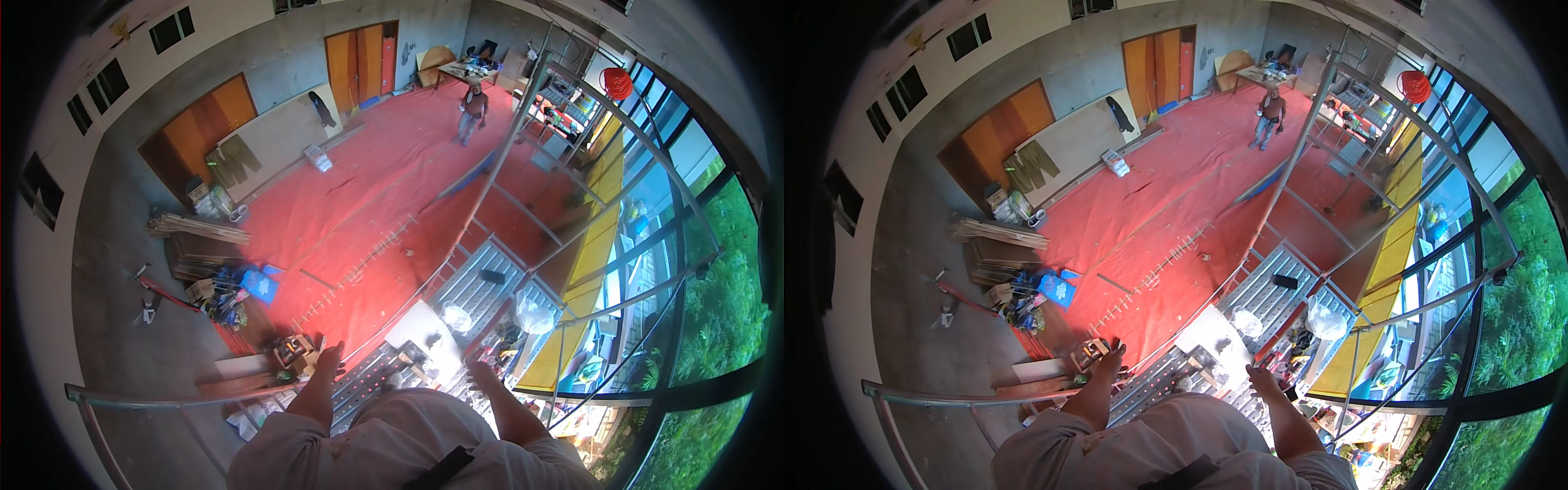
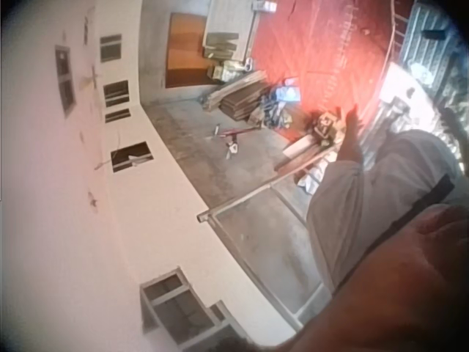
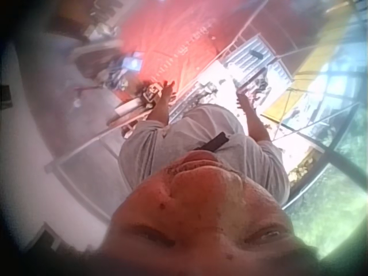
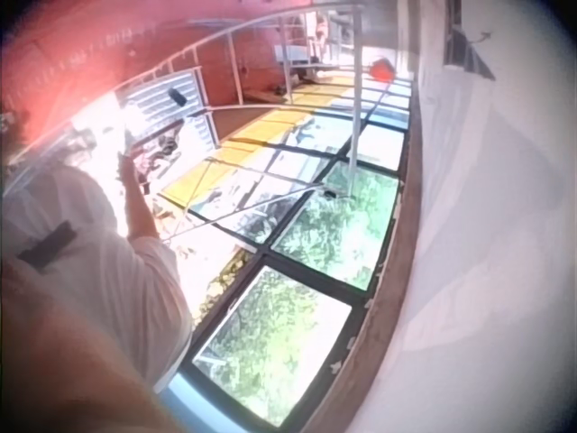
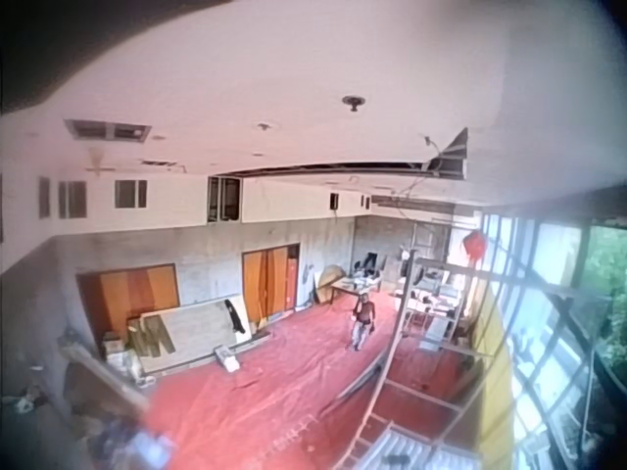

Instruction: The person applies plaster to the ceiling using putty knives, gathers more plaster onto the tools, and receives a roll of tape from someone below.

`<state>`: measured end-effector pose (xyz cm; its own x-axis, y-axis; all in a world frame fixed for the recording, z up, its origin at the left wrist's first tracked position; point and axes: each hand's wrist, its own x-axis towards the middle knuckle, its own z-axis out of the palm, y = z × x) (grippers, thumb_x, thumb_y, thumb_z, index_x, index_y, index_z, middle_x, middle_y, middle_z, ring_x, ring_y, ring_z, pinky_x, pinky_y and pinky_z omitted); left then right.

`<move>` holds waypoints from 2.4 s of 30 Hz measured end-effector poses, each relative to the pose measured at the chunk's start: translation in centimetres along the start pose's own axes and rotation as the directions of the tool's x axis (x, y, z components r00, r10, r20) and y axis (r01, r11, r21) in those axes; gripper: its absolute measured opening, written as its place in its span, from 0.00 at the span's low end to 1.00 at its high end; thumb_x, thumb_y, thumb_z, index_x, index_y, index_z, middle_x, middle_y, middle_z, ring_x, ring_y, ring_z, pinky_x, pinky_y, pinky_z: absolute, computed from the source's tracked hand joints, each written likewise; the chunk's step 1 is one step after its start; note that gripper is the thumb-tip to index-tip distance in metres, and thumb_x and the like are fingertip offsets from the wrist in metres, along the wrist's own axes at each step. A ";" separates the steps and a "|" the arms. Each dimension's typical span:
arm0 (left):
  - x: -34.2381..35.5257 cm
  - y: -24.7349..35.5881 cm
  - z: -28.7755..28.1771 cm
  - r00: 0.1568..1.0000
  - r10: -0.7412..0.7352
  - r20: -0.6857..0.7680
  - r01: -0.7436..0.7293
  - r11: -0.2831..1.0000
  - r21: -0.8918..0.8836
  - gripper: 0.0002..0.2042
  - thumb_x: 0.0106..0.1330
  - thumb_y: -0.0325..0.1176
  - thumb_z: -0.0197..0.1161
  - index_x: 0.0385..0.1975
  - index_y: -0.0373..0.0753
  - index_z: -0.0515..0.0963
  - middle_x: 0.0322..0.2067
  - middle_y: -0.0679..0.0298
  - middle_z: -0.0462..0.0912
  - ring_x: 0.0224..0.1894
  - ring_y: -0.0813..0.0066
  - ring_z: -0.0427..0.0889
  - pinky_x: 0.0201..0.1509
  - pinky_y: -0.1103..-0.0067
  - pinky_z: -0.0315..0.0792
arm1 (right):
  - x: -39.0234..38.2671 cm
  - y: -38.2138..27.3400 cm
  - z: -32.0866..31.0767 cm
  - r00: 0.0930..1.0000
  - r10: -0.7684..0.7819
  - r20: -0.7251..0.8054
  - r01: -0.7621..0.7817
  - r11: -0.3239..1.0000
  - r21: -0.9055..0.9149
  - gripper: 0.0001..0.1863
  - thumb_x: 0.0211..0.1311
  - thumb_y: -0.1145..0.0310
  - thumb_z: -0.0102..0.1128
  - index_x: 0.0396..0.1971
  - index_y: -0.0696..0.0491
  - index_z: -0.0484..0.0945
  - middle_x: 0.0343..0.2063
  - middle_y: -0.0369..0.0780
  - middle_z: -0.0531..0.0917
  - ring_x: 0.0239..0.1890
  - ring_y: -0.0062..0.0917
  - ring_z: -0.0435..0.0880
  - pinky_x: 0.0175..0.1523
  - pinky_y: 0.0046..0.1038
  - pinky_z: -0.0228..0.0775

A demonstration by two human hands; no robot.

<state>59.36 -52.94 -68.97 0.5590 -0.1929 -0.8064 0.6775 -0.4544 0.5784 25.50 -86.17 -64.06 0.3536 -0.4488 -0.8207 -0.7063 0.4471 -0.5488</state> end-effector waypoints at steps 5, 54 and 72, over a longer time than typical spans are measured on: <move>-0.3 0.1 0.2 1.000 0.007 -0.020 -0.007 1.000 0.002 0.30 0.67 0.56 0.58 0.58 0.37 0.71 0.37 0.59 0.76 0.35 0.66 0.81 0.27 0.73 0.80 | 0.8 -0.3 -0.4 1.000 0.015 0.001 -0.015 1.000 0.004 0.34 0.61 0.41 0.60 0.57 0.52 0.72 0.39 0.39 0.79 0.36 0.27 0.79 0.42 0.39 0.78; 0.7 -3.3 -3.0 0.943 0.256 -0.212 -0.279 0.957 -0.083 0.33 0.69 0.64 0.49 0.44 0.33 0.79 0.28 0.61 0.73 0.32 0.71 0.76 0.30 0.70 0.73 | 2.1 -6.3 6.0 0.965 0.043 0.258 -0.126 0.940 0.316 0.48 0.60 0.28 0.46 0.69 0.51 0.57 0.63 0.49 0.67 0.64 0.50 0.65 0.60 0.61 0.63; 0.5 -3.4 0.4 0.971 0.215 -0.105 -0.222 0.974 -0.051 0.26 0.69 0.62 0.51 0.31 0.40 0.73 0.17 0.66 0.69 0.17 0.74 0.70 0.23 0.76 0.66 | 3.2 -4.2 3.6 0.979 0.080 0.187 -0.157 0.881 0.446 0.45 0.63 0.29 0.43 0.69 0.48 0.56 0.64 0.49 0.64 0.66 0.52 0.62 0.61 0.64 0.59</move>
<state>57.16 -51.84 -71.43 0.7388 -0.1940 -0.6453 0.5601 -0.3556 0.7482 31.88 -86.71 -64.96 0.4046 -0.2592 -0.8770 -0.4046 0.8093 -0.4258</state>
